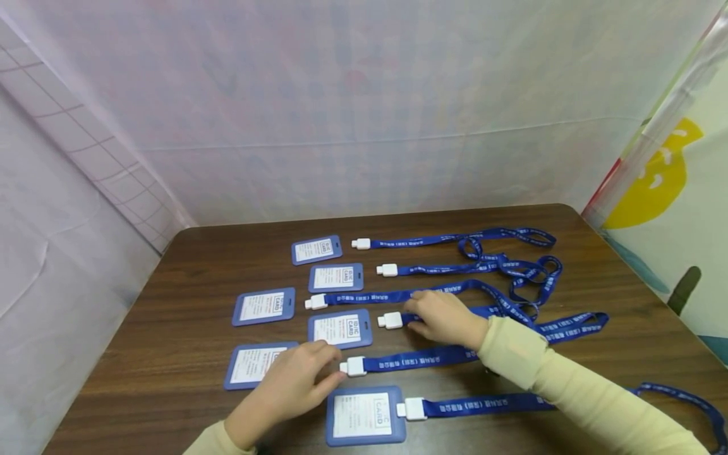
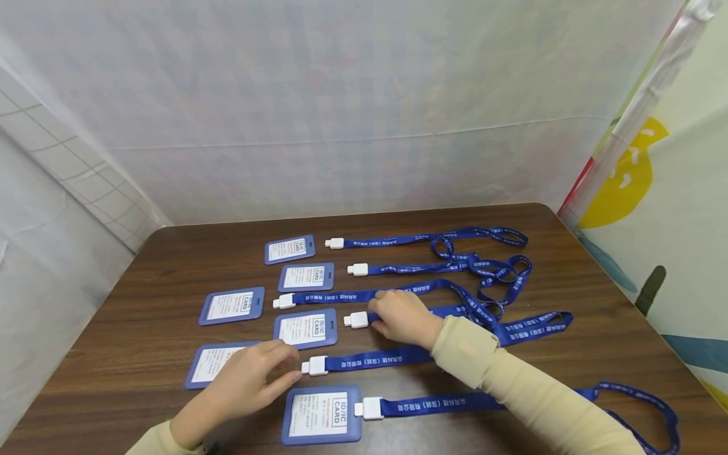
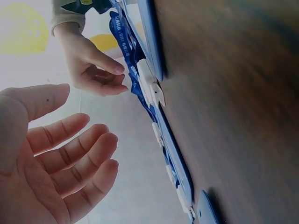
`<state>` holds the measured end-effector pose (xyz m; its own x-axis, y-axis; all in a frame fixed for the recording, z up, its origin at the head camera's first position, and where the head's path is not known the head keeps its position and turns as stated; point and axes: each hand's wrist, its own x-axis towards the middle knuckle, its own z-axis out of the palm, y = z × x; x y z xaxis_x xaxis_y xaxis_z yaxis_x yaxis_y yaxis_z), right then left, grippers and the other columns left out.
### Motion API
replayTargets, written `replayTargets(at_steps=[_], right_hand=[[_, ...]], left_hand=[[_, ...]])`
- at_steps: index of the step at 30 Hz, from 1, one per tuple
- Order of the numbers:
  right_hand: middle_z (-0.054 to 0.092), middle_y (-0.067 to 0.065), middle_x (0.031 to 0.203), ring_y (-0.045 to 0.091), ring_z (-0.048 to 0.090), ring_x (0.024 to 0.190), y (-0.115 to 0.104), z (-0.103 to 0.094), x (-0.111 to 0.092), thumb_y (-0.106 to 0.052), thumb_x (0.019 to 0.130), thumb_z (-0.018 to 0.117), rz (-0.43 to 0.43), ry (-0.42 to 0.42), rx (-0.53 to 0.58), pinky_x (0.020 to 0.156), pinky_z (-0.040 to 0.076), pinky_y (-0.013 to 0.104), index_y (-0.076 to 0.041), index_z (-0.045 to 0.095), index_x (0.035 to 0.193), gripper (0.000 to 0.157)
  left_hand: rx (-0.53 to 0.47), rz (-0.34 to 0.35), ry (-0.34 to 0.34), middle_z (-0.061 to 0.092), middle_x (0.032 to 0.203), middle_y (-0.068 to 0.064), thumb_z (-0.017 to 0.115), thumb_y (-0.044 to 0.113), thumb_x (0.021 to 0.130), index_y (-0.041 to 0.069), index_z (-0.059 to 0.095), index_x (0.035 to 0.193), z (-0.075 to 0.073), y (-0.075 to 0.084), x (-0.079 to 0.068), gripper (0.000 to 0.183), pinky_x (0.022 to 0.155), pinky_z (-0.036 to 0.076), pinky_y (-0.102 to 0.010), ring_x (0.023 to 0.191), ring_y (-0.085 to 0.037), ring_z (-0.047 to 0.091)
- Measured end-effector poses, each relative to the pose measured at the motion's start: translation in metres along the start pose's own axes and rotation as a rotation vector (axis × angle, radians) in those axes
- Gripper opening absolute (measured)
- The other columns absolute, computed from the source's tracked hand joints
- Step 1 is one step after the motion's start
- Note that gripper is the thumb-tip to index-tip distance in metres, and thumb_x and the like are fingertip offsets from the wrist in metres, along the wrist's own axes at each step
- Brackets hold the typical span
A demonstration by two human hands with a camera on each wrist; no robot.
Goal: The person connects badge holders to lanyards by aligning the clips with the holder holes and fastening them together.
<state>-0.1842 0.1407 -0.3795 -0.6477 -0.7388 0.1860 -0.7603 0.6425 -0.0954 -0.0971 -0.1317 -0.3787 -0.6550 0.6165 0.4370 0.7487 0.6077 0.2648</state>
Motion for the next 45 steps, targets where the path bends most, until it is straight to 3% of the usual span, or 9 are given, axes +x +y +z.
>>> replayTargets(at_steps=[8, 20, 30, 45], right_hand=[[0.057, 0.001, 0.075, 0.014, 0.055, 0.064, 0.001, 0.001, 0.005, -0.019, 0.071, 0.075, -0.031, 0.013, -0.022, 0.052, 0.048, 0.024, -0.006, 0.066, 0.087, 0.022], [0.059, 0.003, 0.08, 0.016, 0.056, 0.069, 0.001, 0.006, 0.014, -0.024, 0.072, 0.075, -0.047, -0.039, -0.054, 0.056, 0.05, 0.027, -0.006, 0.066, 0.092, 0.029], [0.062, 0.003, 0.08, 0.016, 0.058, 0.071, -0.004, 0.006, 0.022, -0.024, 0.074, 0.075, -0.045, -0.097, -0.035, 0.06, 0.051, 0.027, -0.006, 0.068, 0.092, 0.027], [0.058, -0.001, 0.072, 0.013, 0.054, 0.063, -0.004, 0.014, 0.027, -0.026, 0.074, 0.074, -0.067, -0.116, -0.04, 0.054, 0.047, 0.025, -0.009, 0.066, 0.083, 0.021]], left_hand=[[0.004, -0.001, -0.013, 0.052, 0.068, 0.009, 0.07, 0.019, 0.075, 0.01, 0.061, 0.085, 0.0, 0.001, 0.0, 0.016, 0.046, 0.035, -0.012, 0.056, 0.0, 0.04], [0.009, -0.017, -0.025, 0.052, 0.068, 0.008, 0.07, 0.021, 0.076, 0.01, 0.062, 0.085, -0.001, 0.002, 0.001, 0.016, 0.046, 0.035, -0.013, 0.056, 0.0, 0.04], [0.008, -0.012, -0.02, 0.052, 0.068, 0.008, 0.07, 0.02, 0.076, 0.01, 0.061, 0.085, -0.002, 0.001, 0.001, 0.015, 0.045, 0.035, -0.014, 0.056, -0.001, 0.04], [0.015, -0.01, 0.001, 0.053, 0.068, 0.007, 0.07, 0.021, 0.076, 0.01, 0.061, 0.084, 0.0, -0.001, -0.001, 0.016, 0.046, 0.036, -0.014, 0.056, -0.001, 0.042]])
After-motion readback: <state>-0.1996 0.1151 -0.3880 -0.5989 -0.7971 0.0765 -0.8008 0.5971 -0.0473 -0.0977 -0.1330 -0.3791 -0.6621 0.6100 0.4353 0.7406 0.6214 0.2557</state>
